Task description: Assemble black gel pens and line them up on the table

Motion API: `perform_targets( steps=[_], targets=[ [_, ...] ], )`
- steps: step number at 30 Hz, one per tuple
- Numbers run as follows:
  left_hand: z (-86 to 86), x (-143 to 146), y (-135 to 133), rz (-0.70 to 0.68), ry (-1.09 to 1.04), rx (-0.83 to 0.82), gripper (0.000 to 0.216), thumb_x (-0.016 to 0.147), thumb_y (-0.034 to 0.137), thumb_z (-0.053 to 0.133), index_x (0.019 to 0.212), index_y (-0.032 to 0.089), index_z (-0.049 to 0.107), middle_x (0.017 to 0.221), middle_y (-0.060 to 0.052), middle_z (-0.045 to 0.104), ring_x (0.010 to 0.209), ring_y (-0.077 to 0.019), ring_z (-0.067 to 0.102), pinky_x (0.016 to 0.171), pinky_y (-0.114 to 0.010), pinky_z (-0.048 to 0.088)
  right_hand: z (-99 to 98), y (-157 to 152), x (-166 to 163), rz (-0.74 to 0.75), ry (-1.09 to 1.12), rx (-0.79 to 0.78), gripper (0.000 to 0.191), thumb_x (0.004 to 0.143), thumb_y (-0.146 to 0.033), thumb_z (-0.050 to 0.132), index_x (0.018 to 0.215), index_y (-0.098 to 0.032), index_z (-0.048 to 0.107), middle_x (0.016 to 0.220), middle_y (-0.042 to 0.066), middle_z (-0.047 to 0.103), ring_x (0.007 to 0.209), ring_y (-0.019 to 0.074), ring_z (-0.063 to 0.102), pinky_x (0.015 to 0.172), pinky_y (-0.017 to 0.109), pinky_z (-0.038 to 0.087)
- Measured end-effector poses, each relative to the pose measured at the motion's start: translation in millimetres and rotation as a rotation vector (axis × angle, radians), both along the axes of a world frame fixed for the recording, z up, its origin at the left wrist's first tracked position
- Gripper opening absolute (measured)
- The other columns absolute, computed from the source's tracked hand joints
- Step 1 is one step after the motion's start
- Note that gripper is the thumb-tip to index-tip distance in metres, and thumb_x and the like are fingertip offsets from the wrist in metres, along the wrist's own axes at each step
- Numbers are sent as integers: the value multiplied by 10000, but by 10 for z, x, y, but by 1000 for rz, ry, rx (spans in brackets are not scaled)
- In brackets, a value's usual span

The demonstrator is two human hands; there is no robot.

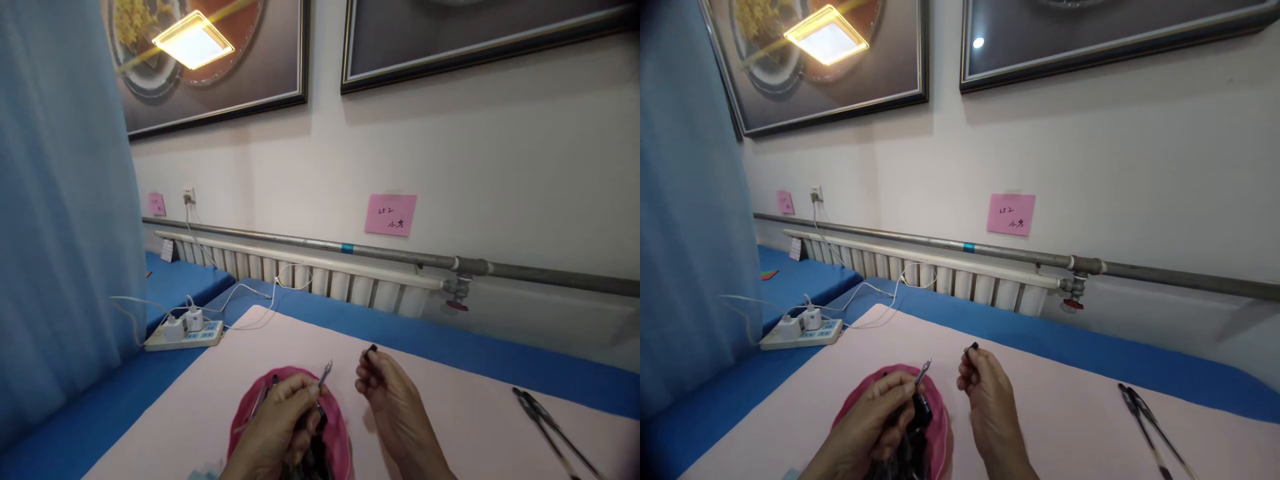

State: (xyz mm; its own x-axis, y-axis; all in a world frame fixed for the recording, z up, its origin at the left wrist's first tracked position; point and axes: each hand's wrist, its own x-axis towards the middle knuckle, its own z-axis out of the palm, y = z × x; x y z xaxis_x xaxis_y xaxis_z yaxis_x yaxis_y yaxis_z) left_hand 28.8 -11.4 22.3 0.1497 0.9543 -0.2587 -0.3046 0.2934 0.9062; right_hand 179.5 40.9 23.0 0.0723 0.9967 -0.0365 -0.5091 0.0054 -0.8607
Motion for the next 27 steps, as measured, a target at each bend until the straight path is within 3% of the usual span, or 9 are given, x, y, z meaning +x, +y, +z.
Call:
perform_targets(
  steps=[4,9,13,16,22,27],
  targets=[
    [-29,12,42,73,-26,30,389,687,520,640,833,183,511,481,97,433,310,-9,234,330,-171,61,-38,-148,-137,253,-419,173,211,710,-358,645,606,-188,572,591,-31,520,595,134,480,583,250,395],
    [-80,21,72,64,-23,84,354,683,474,655,834,181,528,437,108,403,294,-21,226,322,-185,83,-77,-300,-285,216,-750,329,161,705,-257,605,579,-208,517,663,-26,530,657,152,501,619,260,383],
    [-112,13,103,110,83,108,307,725,487,583,733,188,518,470,84,449,301,-33,256,336,-199,102,-69,-216,-206,281,-586,233,47,686,-244,587,691,-210,554,655,-34,549,628,146,507,600,252,391],
    [-139,42,100,107,298,172,259,750,443,545,699,190,525,567,54,522,354,-50,324,374,-211,188,-42,-146,-131,196,-492,168,145,721,-339,588,753,-197,597,638,-37,537,574,129,476,574,246,390],
    [-98,190,18,141,754,398,202,814,304,441,683,193,546,649,6,568,635,-142,501,580,-248,324,-6,-175,-140,136,-389,149,286,689,-451,658,621,-187,569,529,-50,486,510,115,433,530,238,382],
    [-120,306,-11,119,845,465,215,839,292,409,741,191,572,745,-44,641,689,-165,550,628,-255,349,15,-187,-162,110,-326,107,310,643,-447,707,582,-190,544,493,-57,479,493,111,427,498,228,370]
  ],
)
